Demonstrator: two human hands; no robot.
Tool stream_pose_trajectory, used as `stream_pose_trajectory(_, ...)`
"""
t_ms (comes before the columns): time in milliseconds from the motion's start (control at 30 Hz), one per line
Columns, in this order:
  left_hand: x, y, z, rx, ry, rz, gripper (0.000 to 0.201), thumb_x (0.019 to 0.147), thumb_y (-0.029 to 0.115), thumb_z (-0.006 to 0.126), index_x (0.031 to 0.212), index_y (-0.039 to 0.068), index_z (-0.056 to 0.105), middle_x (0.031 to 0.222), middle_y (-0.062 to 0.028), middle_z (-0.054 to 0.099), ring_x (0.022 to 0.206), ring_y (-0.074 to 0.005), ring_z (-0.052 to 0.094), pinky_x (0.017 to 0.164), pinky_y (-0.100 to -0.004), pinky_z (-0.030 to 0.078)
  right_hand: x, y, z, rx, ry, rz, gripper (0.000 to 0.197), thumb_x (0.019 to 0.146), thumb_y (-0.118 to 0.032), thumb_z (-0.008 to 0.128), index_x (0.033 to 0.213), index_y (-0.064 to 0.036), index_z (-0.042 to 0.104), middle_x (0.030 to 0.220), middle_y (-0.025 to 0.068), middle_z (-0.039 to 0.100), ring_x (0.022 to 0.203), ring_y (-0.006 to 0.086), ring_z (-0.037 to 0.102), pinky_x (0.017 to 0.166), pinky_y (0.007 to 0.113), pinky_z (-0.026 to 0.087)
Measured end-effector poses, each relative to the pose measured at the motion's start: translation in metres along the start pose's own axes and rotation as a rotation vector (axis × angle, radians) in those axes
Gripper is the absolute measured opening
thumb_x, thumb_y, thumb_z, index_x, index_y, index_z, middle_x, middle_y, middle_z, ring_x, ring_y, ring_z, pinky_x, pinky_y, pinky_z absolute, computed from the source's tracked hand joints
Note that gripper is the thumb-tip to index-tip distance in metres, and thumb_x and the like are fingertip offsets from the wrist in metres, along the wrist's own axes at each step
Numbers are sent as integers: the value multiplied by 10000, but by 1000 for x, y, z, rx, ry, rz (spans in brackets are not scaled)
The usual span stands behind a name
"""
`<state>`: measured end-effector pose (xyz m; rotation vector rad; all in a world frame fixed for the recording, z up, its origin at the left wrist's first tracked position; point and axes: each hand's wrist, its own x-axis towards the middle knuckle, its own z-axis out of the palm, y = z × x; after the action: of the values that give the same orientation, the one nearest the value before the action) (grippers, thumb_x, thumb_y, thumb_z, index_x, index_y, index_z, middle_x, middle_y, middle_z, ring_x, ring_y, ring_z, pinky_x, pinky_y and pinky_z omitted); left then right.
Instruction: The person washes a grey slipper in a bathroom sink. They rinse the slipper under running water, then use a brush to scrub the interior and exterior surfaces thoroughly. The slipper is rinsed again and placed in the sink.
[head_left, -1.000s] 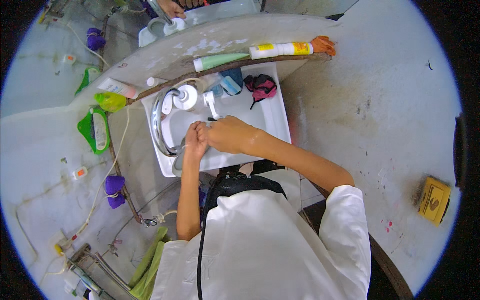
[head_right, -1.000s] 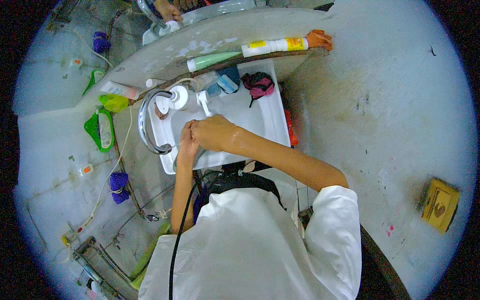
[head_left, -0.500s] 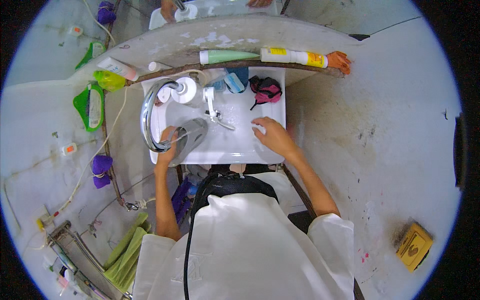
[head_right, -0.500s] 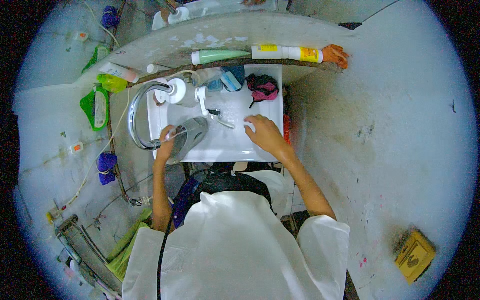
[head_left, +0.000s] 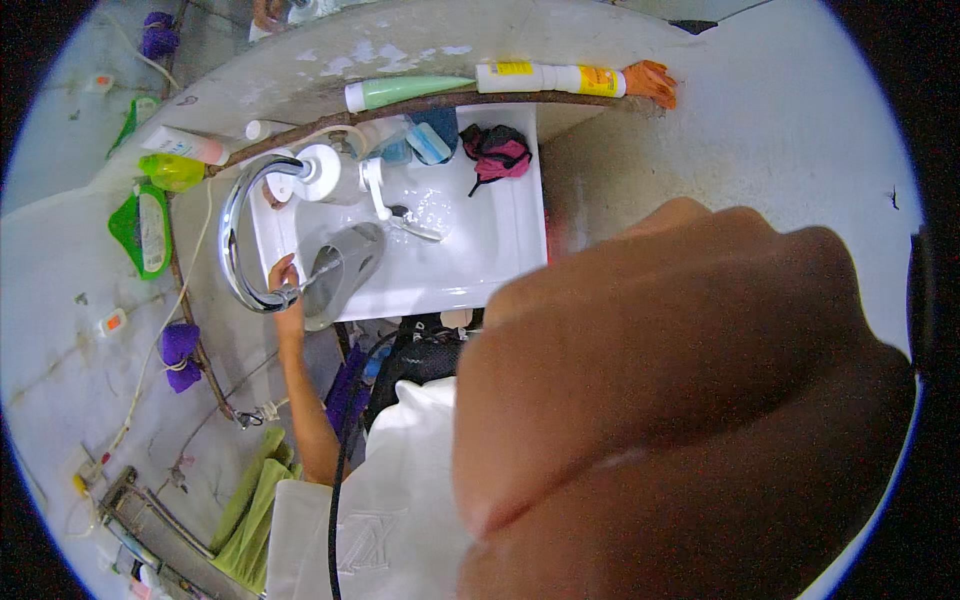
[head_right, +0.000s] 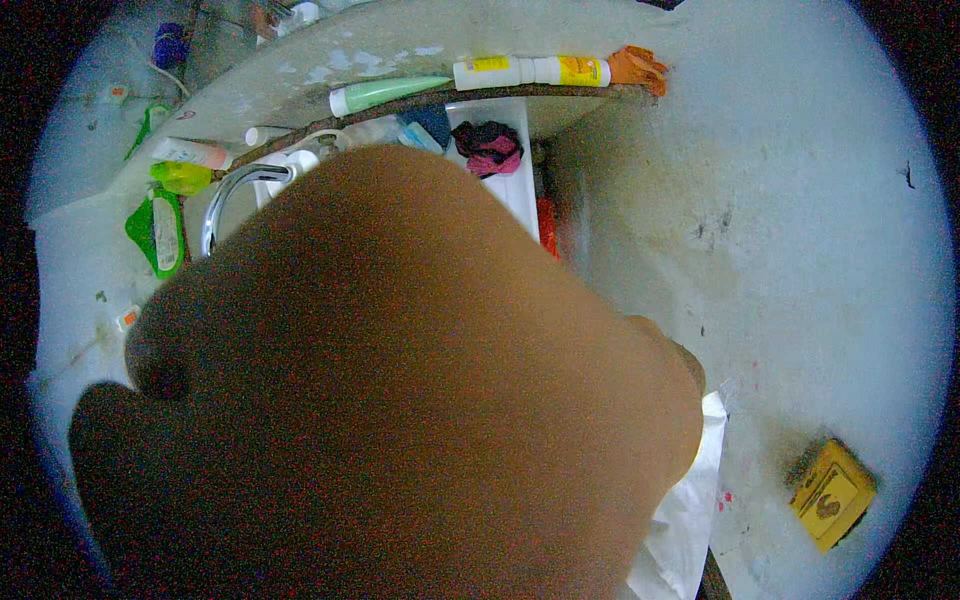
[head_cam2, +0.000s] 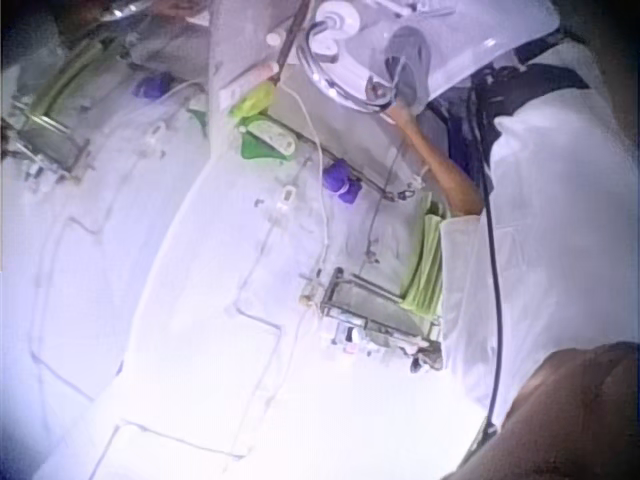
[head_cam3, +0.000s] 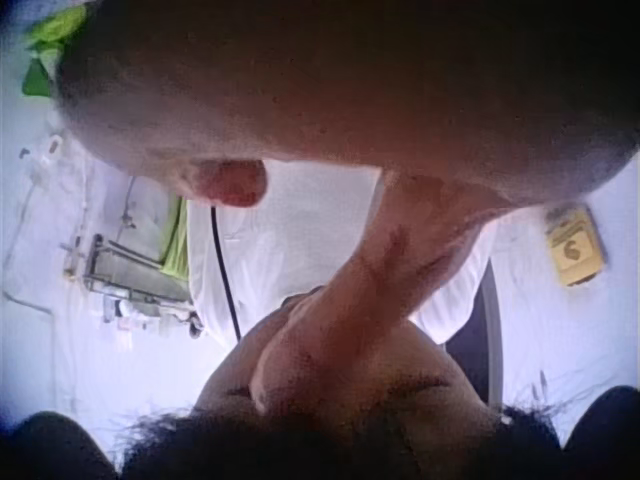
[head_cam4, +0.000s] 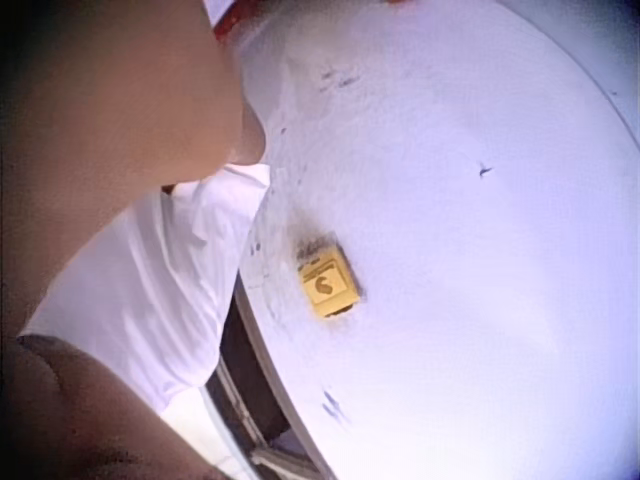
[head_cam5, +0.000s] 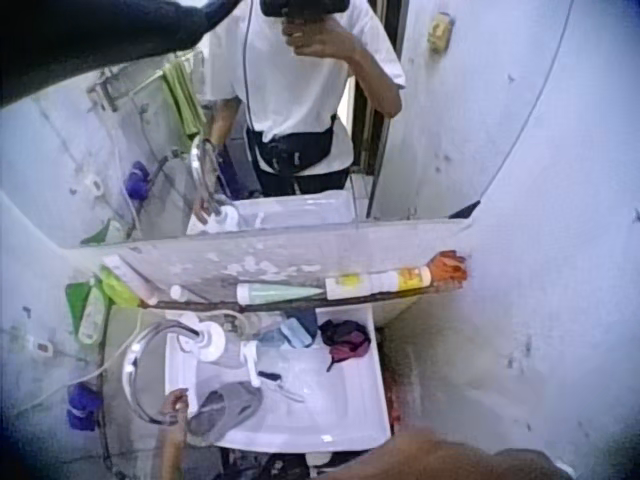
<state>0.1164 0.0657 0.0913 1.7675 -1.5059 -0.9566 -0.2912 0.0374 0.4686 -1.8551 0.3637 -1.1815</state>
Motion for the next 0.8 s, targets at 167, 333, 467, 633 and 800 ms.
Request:
stream_pose_trajectory(167, 2, -2, 2, -7, -1, 1, 264, 975, 128, 538, 1214, 21, 573, 1138, -83, 597, 1042, -171, 549, 946, -298, 417, -10, -10, 0, 37, -43, 11, 235, 750, -228, 818, 758, -69, 645, 713, 33, 616, 643, 135, 600, 577, 245, 476)
stream_pose_trajectory(333, -8, -13, 2, -9, 2, -7, 263, 976, 126, 535, 1215, 22, 572, 1140, -81, 597, 1039, -171, 550, 944, -297, 417, -20, -10, 2, 89, -51, 49, 246, 745, -241, 820, 746, -76, 638, 707, 26, 611, 634, 131, 594, 567, 243, 472)
stream_pose_trajectory(467, 15, -12, 13, -29, -62, 50, 262, 978, 125, 533, 1216, 23, 572, 1141, -81, 597, 1036, -172, 551, 942, -296, 417, -1, -10, 1, 65, -29, 14, 254, 741, -251, 822, 737, -82, 632, 703, 20, 607, 627, 128, 589, 559, 241, 469)
stream_pose_trajectory(633, 0, -44, 4, -49, -8, 35, 261, 979, 124, 530, 1217, 25, 572, 1142, -79, 597, 1033, -172, 552, 940, -295, 417, -13, -14, 3, 139, -136, 37, 265, 736, -264, 824, 725, -89, 625, 698, 13, 602, 618, 124, 584, 549, 238, 464)
stream_pose_trajectory(800, -3, 31, 13, -113, -59, -84, 280, 972, 156, 559, 1225, 35, 569, 1158, -78, 601, 1057, -183, 550, 945, -305, 417, -32, -23, -13, 126, -56, 248, 276, 731, -277, 826, 713, -96, 618, 692, 6, 596, 610, 120, 578, 540, 236, 460)
